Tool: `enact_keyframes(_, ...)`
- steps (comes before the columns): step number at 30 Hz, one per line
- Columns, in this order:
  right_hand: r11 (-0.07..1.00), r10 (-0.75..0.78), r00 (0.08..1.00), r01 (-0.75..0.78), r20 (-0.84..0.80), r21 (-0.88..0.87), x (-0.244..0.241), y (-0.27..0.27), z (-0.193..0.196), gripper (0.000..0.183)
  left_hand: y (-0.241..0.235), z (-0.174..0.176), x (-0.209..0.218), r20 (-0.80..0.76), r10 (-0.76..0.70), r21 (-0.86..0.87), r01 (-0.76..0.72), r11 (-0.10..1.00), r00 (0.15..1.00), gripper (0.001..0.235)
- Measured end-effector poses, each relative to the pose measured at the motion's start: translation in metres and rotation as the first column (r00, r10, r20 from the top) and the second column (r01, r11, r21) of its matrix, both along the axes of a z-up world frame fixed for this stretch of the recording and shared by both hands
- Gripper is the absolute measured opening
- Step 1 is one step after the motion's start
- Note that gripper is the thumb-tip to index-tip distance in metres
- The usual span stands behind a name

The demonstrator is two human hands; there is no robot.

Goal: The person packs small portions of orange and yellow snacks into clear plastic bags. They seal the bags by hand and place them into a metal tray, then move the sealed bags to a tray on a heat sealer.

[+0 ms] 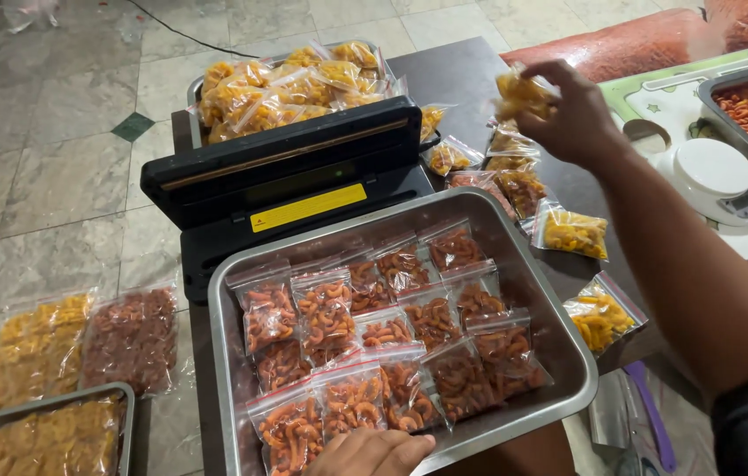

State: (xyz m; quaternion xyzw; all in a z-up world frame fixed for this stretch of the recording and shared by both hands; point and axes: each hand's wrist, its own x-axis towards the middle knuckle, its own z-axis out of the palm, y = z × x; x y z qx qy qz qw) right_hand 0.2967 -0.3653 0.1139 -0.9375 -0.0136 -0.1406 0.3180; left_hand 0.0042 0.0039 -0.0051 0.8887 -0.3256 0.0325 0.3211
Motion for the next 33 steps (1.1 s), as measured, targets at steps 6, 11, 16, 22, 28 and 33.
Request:
enact_keyframes(6, 0.921, 0.045, 0.913, -0.196, -0.406, -0.338, 0.039, 0.028, -0.036, 0.047, 0.015, -0.013, 0.001, -0.118, -0.04, 0.079, 0.05, 0.996, 0.992, 0.047)
enact_keyframes(11, 0.92, 0.178, 0.948, -0.255, -0.263, -0.296, 0.005, 0.019, -0.029, 0.043, 0.019, 0.005, 0.0, -0.013, 0.019, -0.011, -0.02, 1.0, 1.0, 0.046)
enact_keyframes(16, 0.914, 0.048, 0.977, -0.127, -0.208, -0.386, -0.007, -0.025, -0.036, 0.029, 0.017, 0.005, 0.001, -0.012, 0.034, -0.026, -0.034, 0.999, 0.999, 0.049)
enact_keyframes(22, 0.92, -0.11, 0.891, -0.077, -0.44, -0.385, -0.027, -0.017, -0.055, 0.106, 0.016, -0.007, -0.001, -0.044, -0.021, 0.044, 0.022, 0.999, 0.999, 0.044)
enact_keyframes(28, 0.97, -0.104, 0.946, 0.028, -0.306, -0.242, -0.044, -0.007, -0.041, 0.073, 0.018, -0.002, -0.001, -0.068, 0.014, 0.093, -0.008, 0.996, 0.998, 0.048)
enact_keyframes(33, 0.985, -0.084, 0.955, 0.122, -0.286, 0.119, -0.084, 0.015, 0.016, 0.018, -0.003, 0.121, 0.041, -0.785, 0.19, 0.449, 0.33, 0.83, 0.59, 0.065)
